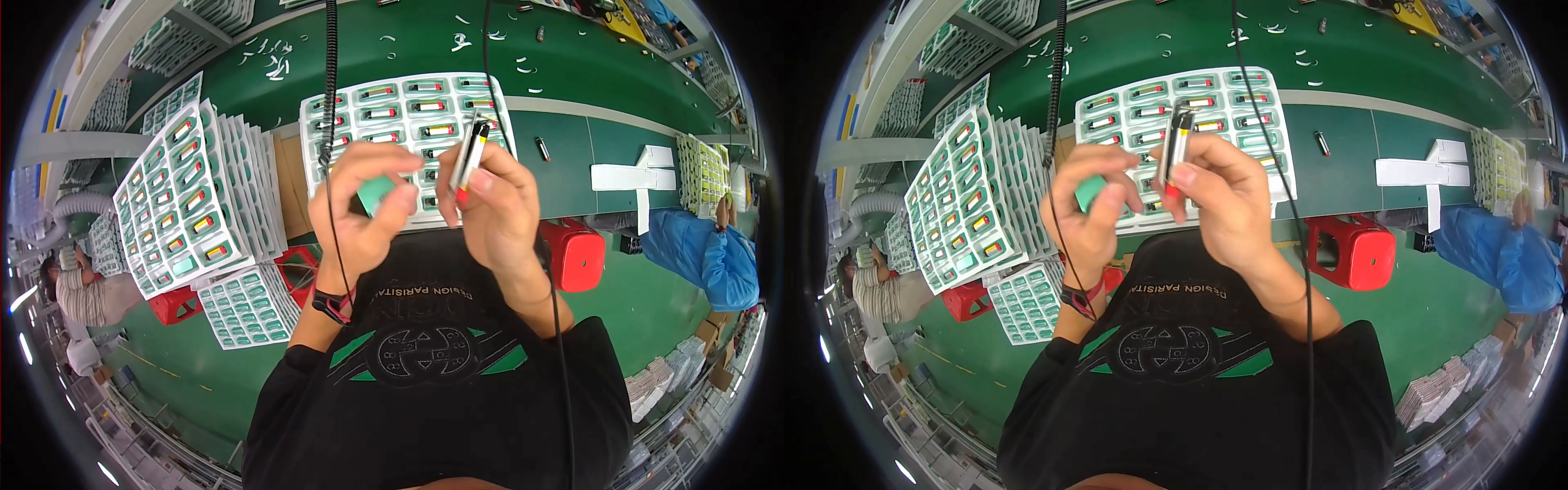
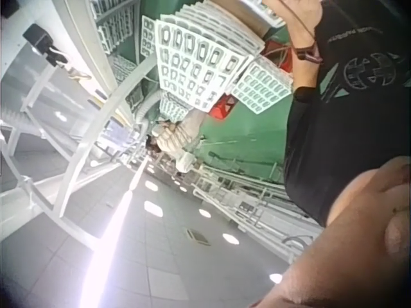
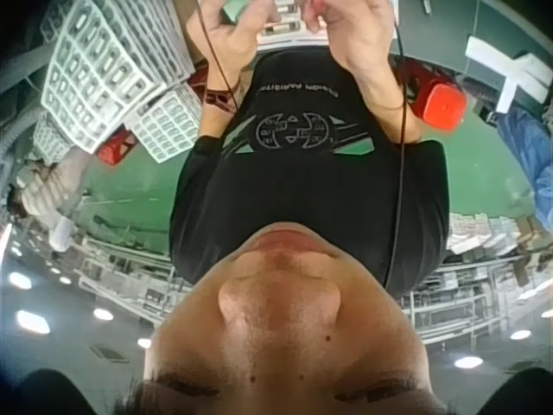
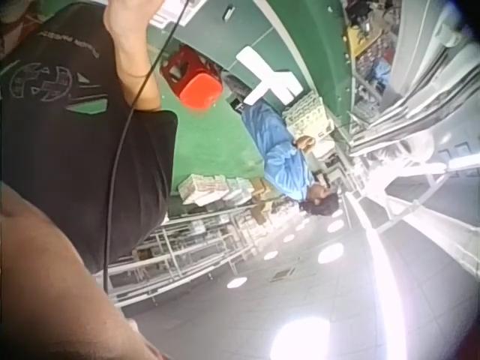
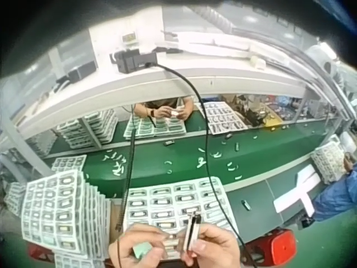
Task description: The person assembles electronic components by hand, placing batteries into green plastic cases and then attaching black back covers to them.
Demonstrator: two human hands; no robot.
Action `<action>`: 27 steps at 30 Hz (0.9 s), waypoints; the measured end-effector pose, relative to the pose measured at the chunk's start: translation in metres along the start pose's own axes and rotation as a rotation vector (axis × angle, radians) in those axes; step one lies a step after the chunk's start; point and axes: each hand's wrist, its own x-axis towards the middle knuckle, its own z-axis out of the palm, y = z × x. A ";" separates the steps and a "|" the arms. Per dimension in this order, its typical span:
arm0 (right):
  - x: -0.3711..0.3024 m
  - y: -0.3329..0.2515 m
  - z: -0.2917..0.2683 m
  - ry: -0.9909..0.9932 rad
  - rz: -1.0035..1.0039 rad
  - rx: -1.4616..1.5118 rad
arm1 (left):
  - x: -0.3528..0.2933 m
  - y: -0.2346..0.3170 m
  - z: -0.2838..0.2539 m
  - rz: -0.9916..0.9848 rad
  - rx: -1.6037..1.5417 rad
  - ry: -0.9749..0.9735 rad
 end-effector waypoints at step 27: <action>-0.004 -0.031 -0.012 -0.100 -0.291 -0.580 | 0.030 0.021 -0.016 -0.366 -0.082 -0.041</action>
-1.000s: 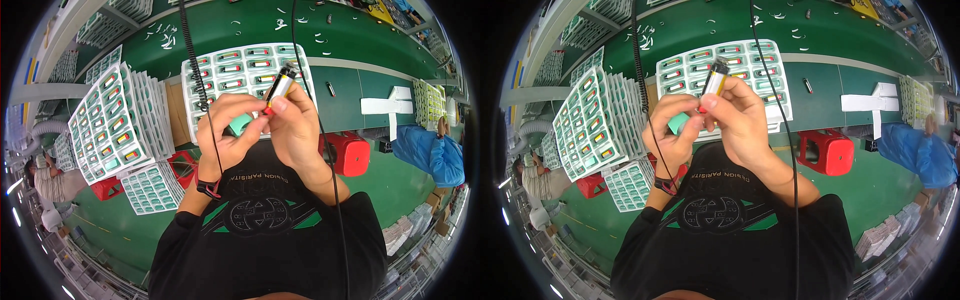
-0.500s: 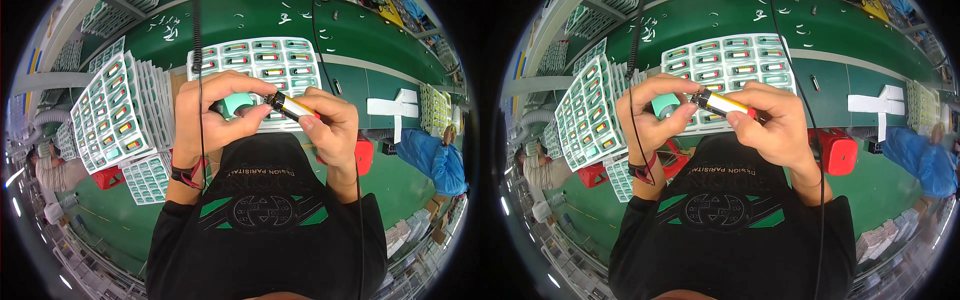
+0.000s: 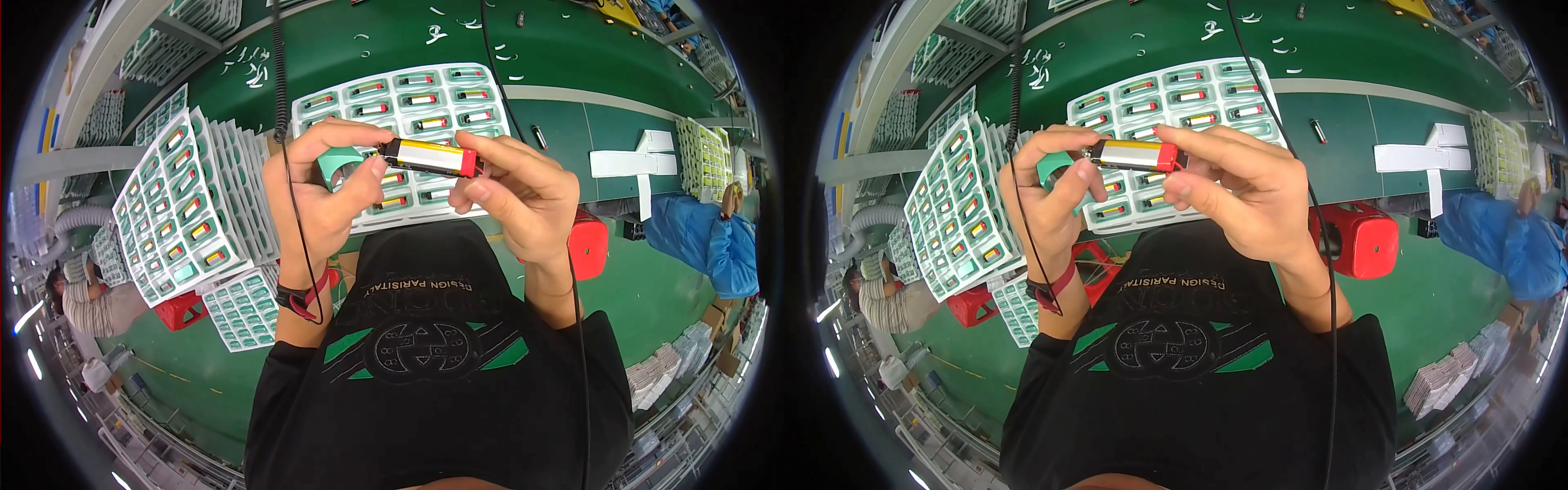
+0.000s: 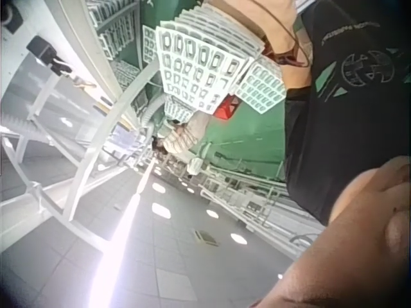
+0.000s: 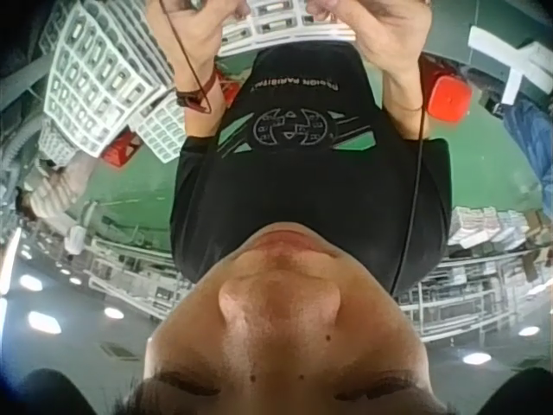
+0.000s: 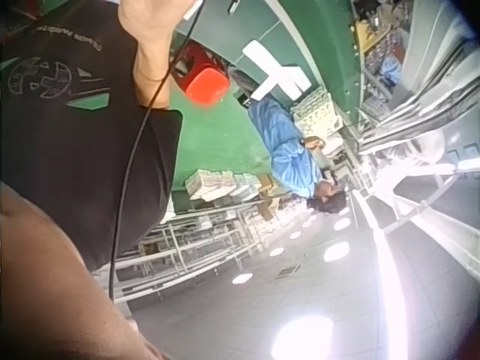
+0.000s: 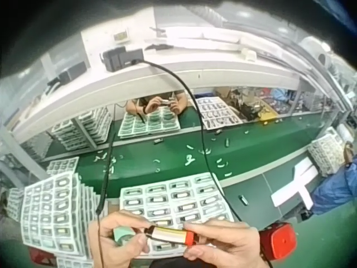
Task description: The person assembles electronic components by hand, placing batteries into green plastic cases and then attaching black back covers to them.
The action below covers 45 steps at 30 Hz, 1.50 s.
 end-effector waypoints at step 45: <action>-0.015 -0.007 -0.006 0.003 -0.142 -0.550 | -0.021 -0.033 0.018 0.023 -0.271 -0.193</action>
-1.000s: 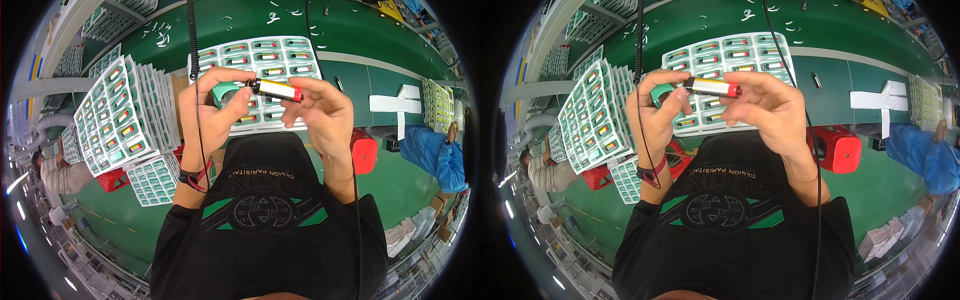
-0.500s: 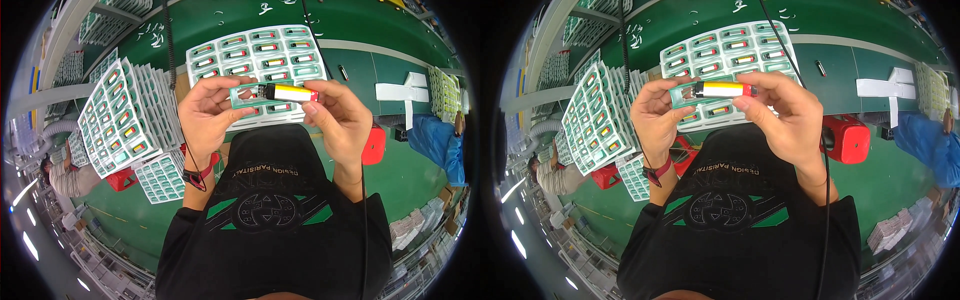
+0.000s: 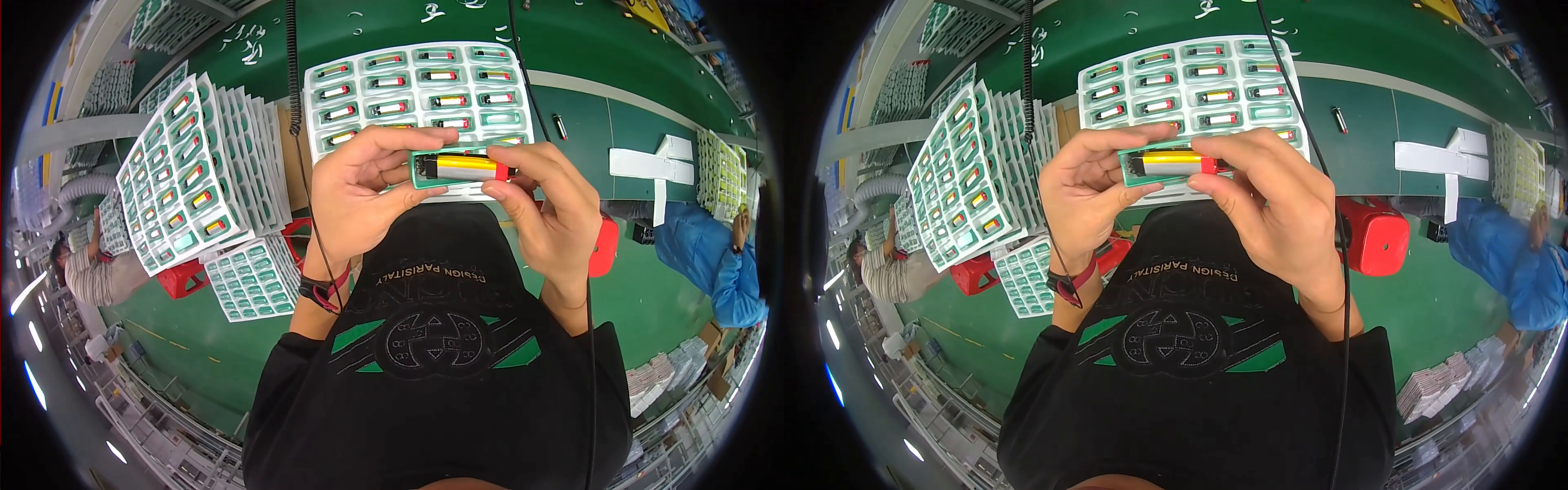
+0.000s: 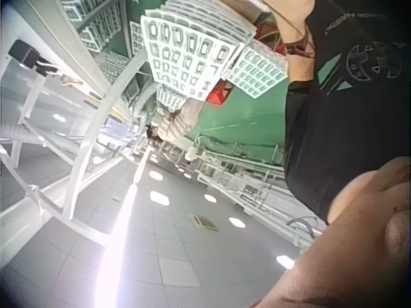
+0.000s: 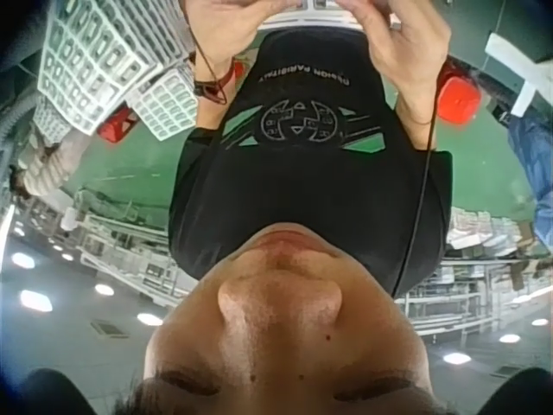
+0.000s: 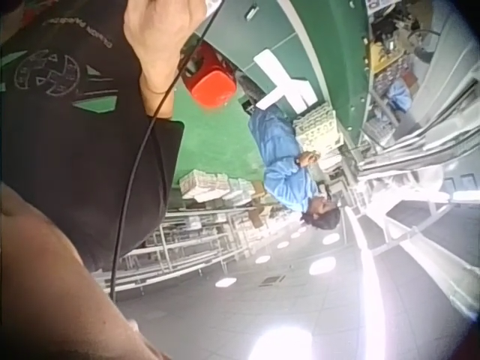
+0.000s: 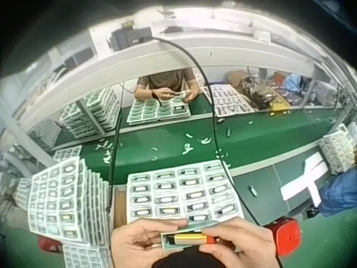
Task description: The person assembles electronic components by hand, placing batteries into green plastic cases and then attaching black back covers to them.
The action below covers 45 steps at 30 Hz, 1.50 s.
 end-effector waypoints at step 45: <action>-0.070 0.064 0.038 -0.359 0.594 0.049 | -0.051 -0.081 -0.009 -0.471 0.482 0.011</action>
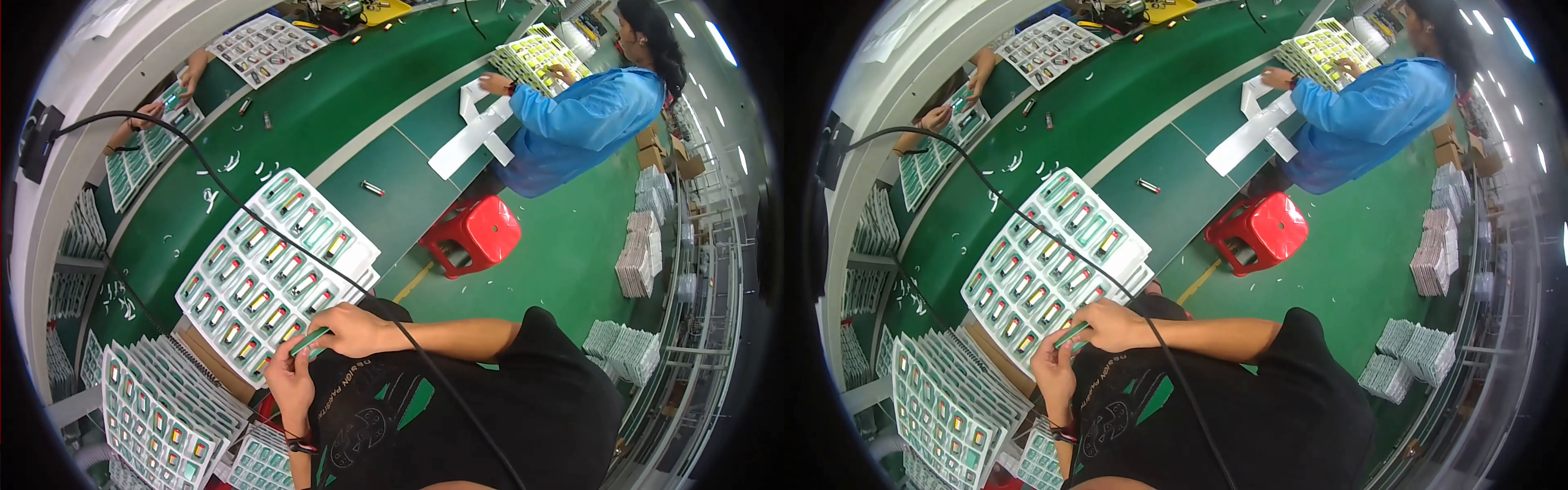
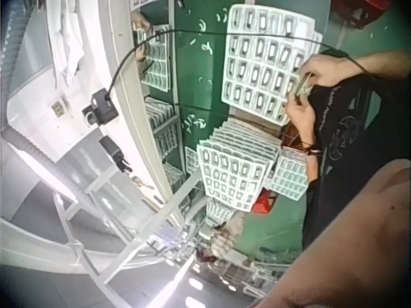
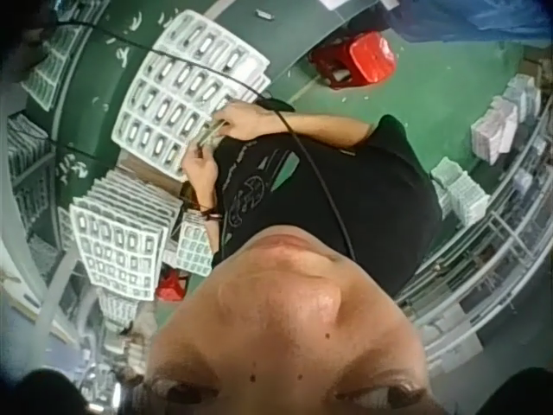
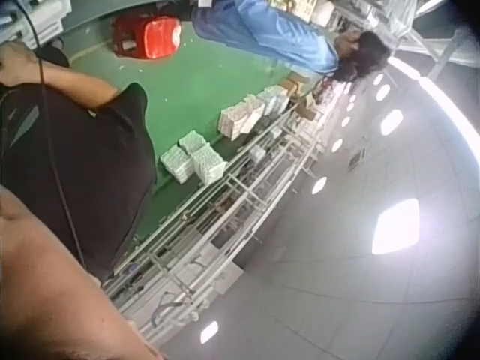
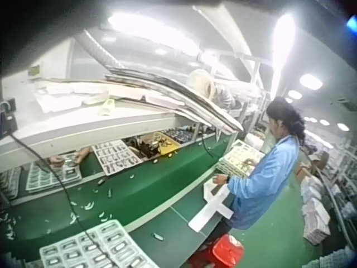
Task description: The person assembles electronic components by hand, placing batteries into green plastic cases and then attaching black back covers to them.
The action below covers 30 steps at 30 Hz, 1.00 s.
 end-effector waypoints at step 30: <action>-0.010 0.029 0.019 -0.138 -0.122 -0.082 | -0.021 -0.017 -0.005 -0.266 -0.010 -0.162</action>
